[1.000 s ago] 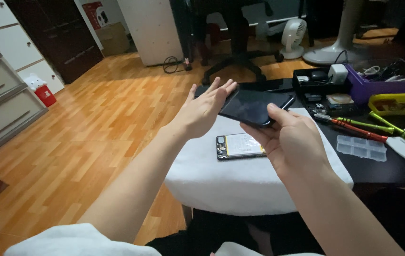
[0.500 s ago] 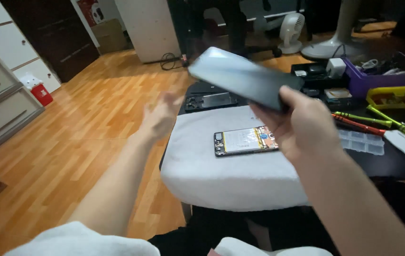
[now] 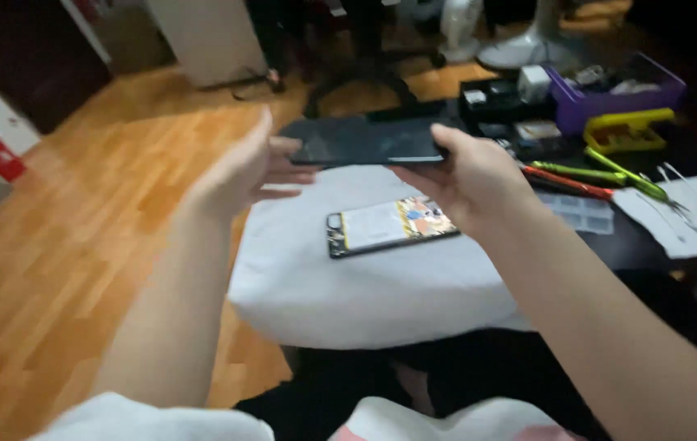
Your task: Disassembling a smartphone to access internal components and screen connectors using a screwdriver and prying tools.
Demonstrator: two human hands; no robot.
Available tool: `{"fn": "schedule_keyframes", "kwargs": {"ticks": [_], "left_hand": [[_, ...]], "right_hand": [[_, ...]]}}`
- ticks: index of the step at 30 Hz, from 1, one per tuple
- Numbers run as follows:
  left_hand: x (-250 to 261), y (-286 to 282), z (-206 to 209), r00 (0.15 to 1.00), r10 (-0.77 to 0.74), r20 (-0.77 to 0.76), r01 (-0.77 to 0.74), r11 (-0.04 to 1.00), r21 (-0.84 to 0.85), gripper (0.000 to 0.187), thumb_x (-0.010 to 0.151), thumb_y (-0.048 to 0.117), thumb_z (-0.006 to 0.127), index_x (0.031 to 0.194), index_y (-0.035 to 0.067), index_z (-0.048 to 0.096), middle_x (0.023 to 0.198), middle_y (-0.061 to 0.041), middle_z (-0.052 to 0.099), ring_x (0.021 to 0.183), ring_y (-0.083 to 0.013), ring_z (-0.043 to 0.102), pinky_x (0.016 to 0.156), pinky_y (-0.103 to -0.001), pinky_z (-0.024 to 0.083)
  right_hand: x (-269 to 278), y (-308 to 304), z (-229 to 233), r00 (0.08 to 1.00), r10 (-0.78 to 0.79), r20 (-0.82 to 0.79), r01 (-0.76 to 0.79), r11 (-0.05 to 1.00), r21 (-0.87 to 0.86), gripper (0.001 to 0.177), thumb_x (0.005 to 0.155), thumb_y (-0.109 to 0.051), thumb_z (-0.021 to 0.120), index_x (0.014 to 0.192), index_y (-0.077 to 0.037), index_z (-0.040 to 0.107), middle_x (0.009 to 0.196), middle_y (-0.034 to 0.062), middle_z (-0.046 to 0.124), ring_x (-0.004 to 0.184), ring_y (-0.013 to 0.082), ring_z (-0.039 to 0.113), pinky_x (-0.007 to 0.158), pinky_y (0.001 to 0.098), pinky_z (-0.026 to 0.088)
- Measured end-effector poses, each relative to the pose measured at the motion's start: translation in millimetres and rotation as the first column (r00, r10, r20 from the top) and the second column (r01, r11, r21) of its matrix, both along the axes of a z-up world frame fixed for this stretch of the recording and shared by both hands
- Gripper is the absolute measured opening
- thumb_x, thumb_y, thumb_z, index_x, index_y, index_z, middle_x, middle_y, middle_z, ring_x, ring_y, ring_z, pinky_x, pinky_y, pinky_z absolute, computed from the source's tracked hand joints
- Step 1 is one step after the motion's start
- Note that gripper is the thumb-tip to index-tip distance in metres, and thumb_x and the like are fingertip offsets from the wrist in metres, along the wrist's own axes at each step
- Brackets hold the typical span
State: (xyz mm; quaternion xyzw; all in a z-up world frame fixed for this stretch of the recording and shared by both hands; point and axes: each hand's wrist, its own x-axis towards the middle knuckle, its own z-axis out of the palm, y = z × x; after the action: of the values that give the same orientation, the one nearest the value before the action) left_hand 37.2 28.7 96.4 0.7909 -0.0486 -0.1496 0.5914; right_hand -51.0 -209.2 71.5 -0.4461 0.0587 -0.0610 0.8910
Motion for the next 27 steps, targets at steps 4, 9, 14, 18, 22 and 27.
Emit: {"fn": "schedule_keyframes", "kwargs": {"ticks": [4, 9, 14, 18, 22, 27], "left_hand": [[73, -30, -20, 0.998, -0.033, -0.056, 0.029, 0.997, -0.077, 0.042, 0.102, 0.034, 0.061, 0.128, 0.001, 0.061, 0.091, -0.011, 0.075, 0.069, -0.0148, 0.077, 0.056, -0.02, 0.061], [143, -56, -27, 0.975, 0.214, -0.056, -0.221, 0.961, -0.168, 0.038, 0.104, 0.025, 0.055, 0.133, 0.002, 0.047, 0.113, -0.012, 0.067, 0.088, -0.0182, 0.082, 0.072, -0.025, 0.067], [249, -90, -69, 0.944, 0.321, -0.076, -0.329, 0.934, -0.137, 0.041, 0.102, 0.023, 0.051, 0.135, 0.001, 0.043, 0.116, -0.017, 0.069, 0.077, -0.0198, 0.084, 0.059, -0.021, 0.069], [283, -133, -115, 0.943, 0.305, -0.134, -0.321, 0.939, -0.121, 0.037, 0.1, 0.019, 0.05, 0.132, 0.001, 0.043, 0.113, -0.021, 0.067, 0.076, -0.0237, 0.084, 0.056, -0.021, 0.07], [247, -154, -98, 0.954, 0.252, -0.164, -0.263, 0.964, -0.048, 0.04, 0.101, 0.018, 0.048, 0.136, -0.001, 0.044, 0.112, -0.019, 0.066, 0.074, -0.0237, 0.083, 0.049, -0.016, 0.065], [249, -158, -98, 0.997, 0.023, 0.07, -0.048, 0.927, 0.373, 0.054, 0.107, 0.032, 0.039, 0.145, -0.005, 0.039, 0.076, -0.004, 0.076, 0.065, -0.0171, 0.079, 0.054, -0.019, 0.062]], "right_hand": [[42, -34, -19, 1.0, 0.003, -0.011, -0.004, 0.999, -0.043, 0.044, 0.107, -0.018, 0.046, 0.14, 0.01, 0.043, 0.127, 0.0259, 0.058, 0.113, 0.0422, 0.071, 0.101, 0.0484, 0.06], [102, -79, -32, 0.995, -0.075, -0.072, 0.027, 0.857, -0.514, 0.073, 0.108, -0.045, 0.042, 0.154, 0.009, 0.024, 0.137, 0.0326, 0.059, 0.117, 0.0402, 0.071, 0.097, 0.0462, 0.064], [101, -91, -83, 0.969, -0.215, 0.123, 0.232, 0.613, -0.755, 0.035, 0.098, -0.016, 0.06, 0.131, -0.006, 0.064, 0.107, 0.0179, 0.076, 0.09, 0.0272, 0.078, 0.075, 0.0369, 0.065], [59, -70, -92, 0.954, -0.206, 0.217, 0.283, 0.385, -0.879, 0.025, 0.091, -0.014, 0.066, 0.107, -0.024, 0.082, 0.089, -0.0003, 0.081, 0.089, 0.0137, 0.078, 0.077, 0.0278, 0.062], [41, -63, -93, 0.959, -0.224, 0.173, 0.251, 0.396, -0.883, 0.026, 0.091, -0.014, 0.064, 0.108, -0.022, 0.082, 0.095, 0.0003, 0.084, 0.093, 0.0146, 0.078, 0.082, 0.0279, 0.063], [40, -62, -97, 0.944, -0.265, 0.196, 0.308, 0.496, -0.812, 0.03, 0.094, -0.004, 0.057, 0.109, -0.014, 0.081, 0.098, 0.0074, 0.082, 0.095, 0.0176, 0.076, 0.085, 0.0317, 0.061]]}}
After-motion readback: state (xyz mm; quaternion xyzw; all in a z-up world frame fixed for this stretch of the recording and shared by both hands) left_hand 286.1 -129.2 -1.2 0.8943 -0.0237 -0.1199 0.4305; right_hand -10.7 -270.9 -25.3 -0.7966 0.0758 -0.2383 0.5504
